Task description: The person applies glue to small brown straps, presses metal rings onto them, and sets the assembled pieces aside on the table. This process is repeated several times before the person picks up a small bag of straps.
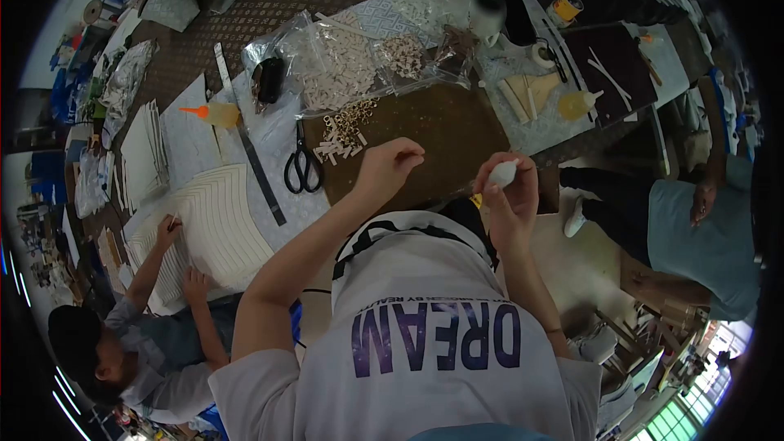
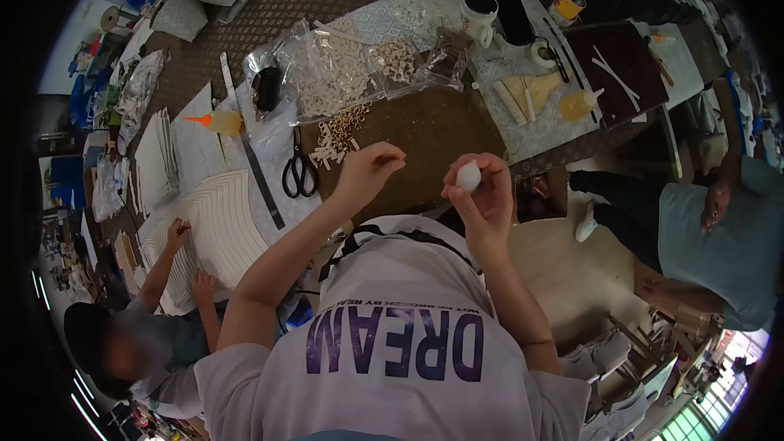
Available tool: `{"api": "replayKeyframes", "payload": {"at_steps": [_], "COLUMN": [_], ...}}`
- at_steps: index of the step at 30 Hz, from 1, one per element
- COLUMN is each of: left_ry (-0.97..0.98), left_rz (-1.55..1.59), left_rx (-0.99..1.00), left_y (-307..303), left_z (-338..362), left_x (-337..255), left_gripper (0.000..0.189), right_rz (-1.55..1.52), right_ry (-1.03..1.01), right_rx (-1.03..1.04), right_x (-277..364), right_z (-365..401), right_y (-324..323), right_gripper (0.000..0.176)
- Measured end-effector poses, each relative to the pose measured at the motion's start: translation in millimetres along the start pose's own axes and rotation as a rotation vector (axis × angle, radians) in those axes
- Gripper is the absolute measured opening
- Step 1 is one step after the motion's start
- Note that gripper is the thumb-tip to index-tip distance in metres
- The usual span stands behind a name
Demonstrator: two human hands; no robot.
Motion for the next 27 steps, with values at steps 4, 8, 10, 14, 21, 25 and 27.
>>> {"api": "replayKeyframes", "payload": {"at_steps": [4, 8, 10, 14, 21, 25, 27], "left_ry": [0.062, -0.028, -0.032, 0.051, 0.139, 0.19, 0.234], "left_rz": [-0.11, -0.09, -0.128, -0.364, -0.735, -0.896, -0.911], "left_rx": [0.032, -0.077, -0.14, -0.318, -0.445, -0.398, -0.412], "left_y": [80.5, 109.6, 96.6, 15.0, -74.7, -51.8, -39.5], "left_z": [-50.2, -67.7, -68.6, -68.5, -72.7, -65.6, -66.7], "left_x": [59.2, 81.1, 80.0, 101.0, 137.4, 117.7, 86.2], "left_gripper": [0.009, 0.01, 0.01, 0.01, 0.016, 0.02, 0.021], "right_rz": [0.042, 0.127, 0.149, 0.182, 0.144, 0.185, 0.208], "right_ry": [0.077, 0.071, 0.061, 0.041, 0.175, 0.203, 0.205], "right_rx": [-0.194, -0.306, -0.348, -0.394, -0.39, -0.341, -0.311], "right_x": [-5.3, 0.7, 0.9, 2.2, -6.3, -6.9, -4.6], "right_z": [16.4, 28.5, 33.5, 37.3, 33.0, 26.5, 23.6], "right_y": [-29.5, -50.3, -65.9, -75.6, -67.5, -58.8, -56.2], "right_gripper": [0.03, 0.025, 0.025, 0.02, 0.007, 0.005, 0.005]}}
Point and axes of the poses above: each hand's wrist, its own z-axis away from the middle knuckle, its own y-axis out of the palm, x = y × z, the point moved 5 cm from there along -z, towards the middle knuckle, and after that the axes turned 2 degrees about -z, right-handed, at the moved point
